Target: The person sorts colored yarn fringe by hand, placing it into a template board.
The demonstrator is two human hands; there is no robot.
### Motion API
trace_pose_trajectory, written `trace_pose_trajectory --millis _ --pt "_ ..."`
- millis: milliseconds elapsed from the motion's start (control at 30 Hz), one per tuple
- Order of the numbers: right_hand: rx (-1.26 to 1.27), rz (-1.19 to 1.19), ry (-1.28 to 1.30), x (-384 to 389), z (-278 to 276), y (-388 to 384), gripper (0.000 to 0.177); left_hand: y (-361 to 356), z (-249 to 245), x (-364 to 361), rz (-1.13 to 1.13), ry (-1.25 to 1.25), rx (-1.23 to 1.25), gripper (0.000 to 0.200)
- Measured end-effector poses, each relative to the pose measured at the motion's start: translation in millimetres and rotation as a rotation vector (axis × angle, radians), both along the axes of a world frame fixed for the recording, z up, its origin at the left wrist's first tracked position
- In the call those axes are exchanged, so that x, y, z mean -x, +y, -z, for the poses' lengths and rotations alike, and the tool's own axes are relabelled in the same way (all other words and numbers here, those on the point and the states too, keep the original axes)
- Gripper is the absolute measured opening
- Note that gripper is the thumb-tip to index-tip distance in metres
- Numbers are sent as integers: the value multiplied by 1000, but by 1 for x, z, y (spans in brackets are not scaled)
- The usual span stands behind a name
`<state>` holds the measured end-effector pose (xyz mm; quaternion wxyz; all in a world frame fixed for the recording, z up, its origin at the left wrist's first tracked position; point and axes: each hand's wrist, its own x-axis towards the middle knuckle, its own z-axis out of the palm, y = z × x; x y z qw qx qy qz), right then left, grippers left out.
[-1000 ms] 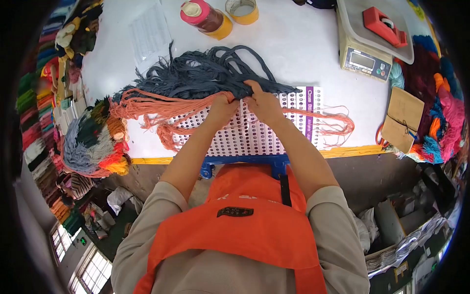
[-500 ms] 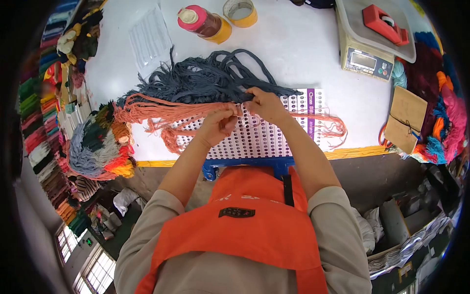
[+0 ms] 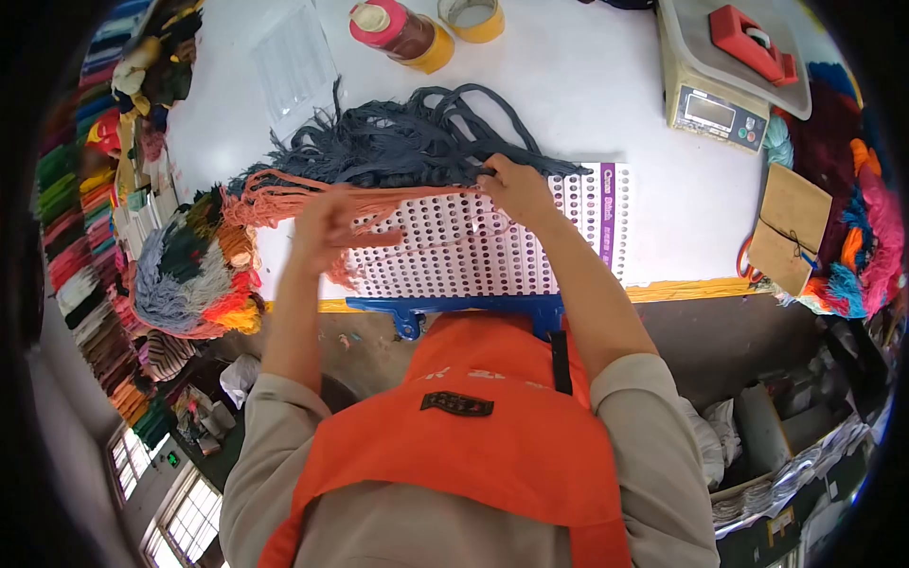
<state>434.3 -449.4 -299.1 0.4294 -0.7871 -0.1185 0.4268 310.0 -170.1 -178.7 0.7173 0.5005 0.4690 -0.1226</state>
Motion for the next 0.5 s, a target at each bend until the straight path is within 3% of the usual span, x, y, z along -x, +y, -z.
trace_pose_trajectory --millis 33,167,200,267,367,500 --pt "1 1 -24 1 2 0 27 33 -18 9 -47 -78 115 20" --pt "0 14 -90 6 0 1 27 124 -79 48 -463 -279 8 11" --pt "1 14 -95 8 -2 1 27 131 -91 59 -404 -418 -102 15" --pt "39 12 -229 15 -4 3 30 150 -109 81 -471 -326 -401 23" --pt "-42 -14 -500 44 -5 3 30 138 -126 112 -472 -358 -437 27" --pt "-45 -499 -770 79 -17 12 24 142 -129 164 -508 -478 -339 19"
